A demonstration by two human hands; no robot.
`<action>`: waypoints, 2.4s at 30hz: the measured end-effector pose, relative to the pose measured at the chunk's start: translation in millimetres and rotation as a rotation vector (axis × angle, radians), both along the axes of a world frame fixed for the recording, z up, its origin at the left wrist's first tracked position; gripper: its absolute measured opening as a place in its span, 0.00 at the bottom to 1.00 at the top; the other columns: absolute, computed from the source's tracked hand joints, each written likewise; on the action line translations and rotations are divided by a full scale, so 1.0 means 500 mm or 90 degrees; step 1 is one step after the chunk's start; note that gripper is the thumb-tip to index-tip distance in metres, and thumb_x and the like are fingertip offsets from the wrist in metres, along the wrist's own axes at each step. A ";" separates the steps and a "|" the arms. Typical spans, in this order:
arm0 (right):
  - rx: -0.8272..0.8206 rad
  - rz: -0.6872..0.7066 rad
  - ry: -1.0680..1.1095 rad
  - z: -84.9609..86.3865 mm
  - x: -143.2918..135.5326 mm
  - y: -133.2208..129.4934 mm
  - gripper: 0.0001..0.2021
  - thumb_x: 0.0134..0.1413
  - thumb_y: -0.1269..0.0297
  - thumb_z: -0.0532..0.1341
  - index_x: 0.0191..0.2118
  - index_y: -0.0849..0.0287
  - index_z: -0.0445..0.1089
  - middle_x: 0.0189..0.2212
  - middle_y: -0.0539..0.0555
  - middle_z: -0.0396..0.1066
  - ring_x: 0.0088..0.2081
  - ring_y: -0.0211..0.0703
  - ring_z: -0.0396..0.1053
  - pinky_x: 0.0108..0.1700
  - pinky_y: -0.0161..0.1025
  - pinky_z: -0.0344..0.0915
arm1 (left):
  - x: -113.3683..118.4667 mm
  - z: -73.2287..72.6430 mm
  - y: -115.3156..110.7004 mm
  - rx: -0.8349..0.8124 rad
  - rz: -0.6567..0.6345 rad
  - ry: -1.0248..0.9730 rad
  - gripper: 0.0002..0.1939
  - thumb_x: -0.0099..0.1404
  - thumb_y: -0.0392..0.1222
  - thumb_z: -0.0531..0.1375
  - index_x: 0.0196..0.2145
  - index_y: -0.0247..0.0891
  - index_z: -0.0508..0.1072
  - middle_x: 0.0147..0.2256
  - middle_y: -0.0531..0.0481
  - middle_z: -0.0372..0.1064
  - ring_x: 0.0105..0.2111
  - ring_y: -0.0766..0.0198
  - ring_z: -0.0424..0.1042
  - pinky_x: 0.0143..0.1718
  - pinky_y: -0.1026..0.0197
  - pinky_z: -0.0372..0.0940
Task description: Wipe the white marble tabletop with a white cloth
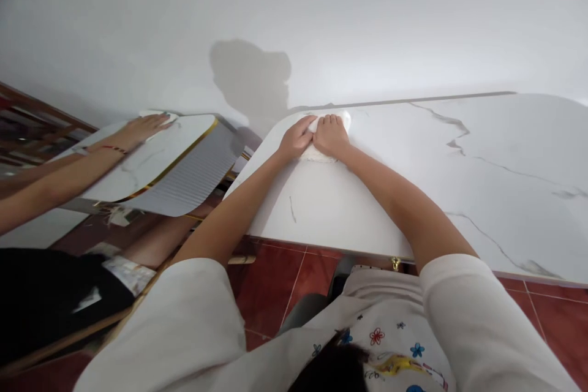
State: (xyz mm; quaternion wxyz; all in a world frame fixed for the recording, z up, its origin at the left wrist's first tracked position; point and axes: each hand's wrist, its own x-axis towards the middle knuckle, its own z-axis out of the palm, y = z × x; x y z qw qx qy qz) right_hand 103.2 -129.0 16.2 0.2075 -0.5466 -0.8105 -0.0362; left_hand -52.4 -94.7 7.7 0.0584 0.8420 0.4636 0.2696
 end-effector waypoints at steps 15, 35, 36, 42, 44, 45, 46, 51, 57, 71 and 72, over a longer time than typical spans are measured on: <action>-0.033 -0.025 -0.003 0.002 -0.003 0.196 0.24 0.66 0.67 0.45 0.58 0.82 0.62 0.58 0.75 0.64 0.61 0.62 0.60 0.63 0.56 0.51 | 0.005 -0.022 0.224 -0.014 0.017 -0.037 0.29 0.63 0.42 0.49 0.60 0.40 0.68 0.62 0.46 0.66 0.64 0.51 0.62 0.68 0.48 0.54; -0.024 -0.026 0.003 0.004 -0.019 0.013 0.25 0.66 0.70 0.46 0.62 0.83 0.57 0.63 0.77 0.59 0.65 0.64 0.55 0.65 0.58 0.48 | -0.015 -0.020 0.048 0.062 -0.019 0.072 0.28 0.71 0.48 0.44 0.63 0.33 0.62 0.64 0.37 0.61 0.66 0.50 0.59 0.68 0.48 0.53; -0.016 -0.024 0.005 0.002 -0.023 -0.009 0.25 0.66 0.70 0.46 0.62 0.83 0.58 0.63 0.78 0.59 0.64 0.64 0.56 0.64 0.58 0.49 | -0.019 -0.018 0.023 0.062 -0.023 0.086 0.29 0.71 0.47 0.43 0.63 0.31 0.61 0.65 0.36 0.60 0.66 0.50 0.58 0.68 0.48 0.53; 0.035 -0.005 0.015 -0.010 -0.047 -0.148 0.26 0.65 0.69 0.48 0.62 0.85 0.58 0.62 0.80 0.60 0.63 0.66 0.58 0.64 0.60 0.50 | -0.051 -0.013 -0.138 0.073 -0.031 0.148 0.30 0.70 0.44 0.42 0.65 0.26 0.58 0.66 0.32 0.57 0.68 0.50 0.55 0.70 0.46 0.50; 0.031 0.001 0.013 -0.009 -0.054 -0.194 0.27 0.64 0.68 0.48 0.62 0.84 0.58 0.62 0.79 0.60 0.64 0.66 0.57 0.64 0.58 0.50 | -0.064 -0.016 -0.190 0.079 -0.019 0.148 0.30 0.71 0.44 0.42 0.65 0.28 0.58 0.66 0.34 0.57 0.68 0.51 0.55 0.70 0.46 0.51; 0.028 0.006 0.011 -0.008 -0.058 -0.216 0.27 0.64 0.68 0.49 0.62 0.84 0.58 0.62 0.78 0.60 0.64 0.66 0.57 0.65 0.58 0.50 | -0.070 -0.018 -0.214 0.079 -0.012 0.146 0.30 0.71 0.45 0.42 0.66 0.30 0.58 0.66 0.35 0.58 0.68 0.51 0.55 0.70 0.46 0.51; 0.025 0.011 0.008 -0.007 -0.060 -0.236 0.27 0.64 0.68 0.49 0.62 0.83 0.59 0.62 0.78 0.61 0.64 0.66 0.57 0.65 0.57 0.51 | -0.075 -0.019 -0.238 0.079 -0.005 0.146 0.30 0.71 0.45 0.42 0.66 0.31 0.58 0.66 0.36 0.58 0.68 0.51 0.56 0.70 0.45 0.51; 0.008 0.036 -0.003 0.005 -0.064 -0.320 0.27 0.64 0.67 0.51 0.64 0.82 0.58 0.63 0.77 0.59 0.65 0.65 0.57 0.66 0.57 0.51 | -0.082 -0.019 -0.335 0.069 0.028 0.145 0.30 0.69 0.44 0.44 0.65 0.31 0.59 0.66 0.35 0.59 0.67 0.49 0.58 0.69 0.43 0.53; -0.038 0.065 -0.023 0.018 -0.018 -0.387 0.28 0.65 0.67 0.49 0.65 0.82 0.57 0.65 0.76 0.57 0.67 0.64 0.54 0.68 0.55 0.49 | -0.029 -0.011 -0.415 0.060 0.067 0.146 0.30 0.68 0.43 0.44 0.65 0.30 0.59 0.65 0.35 0.60 0.67 0.48 0.58 0.68 0.41 0.54; 0.033 0.032 -0.021 -0.005 0.167 -0.432 0.27 0.61 0.69 0.47 0.63 0.79 0.61 0.62 0.74 0.62 0.64 0.64 0.59 0.65 0.58 0.55 | 0.177 -0.002 -0.464 0.005 0.042 0.141 0.30 0.67 0.40 0.46 0.65 0.28 0.57 0.66 0.33 0.57 0.68 0.45 0.53 0.67 0.40 0.54; 0.036 0.036 -0.022 -0.004 0.174 -0.421 0.27 0.61 0.69 0.47 0.62 0.79 0.62 0.62 0.74 0.63 0.63 0.64 0.60 0.64 0.58 0.55 | 0.183 -0.002 -0.452 0.002 0.040 0.142 0.30 0.67 0.40 0.46 0.65 0.27 0.57 0.66 0.32 0.57 0.68 0.44 0.53 0.67 0.40 0.54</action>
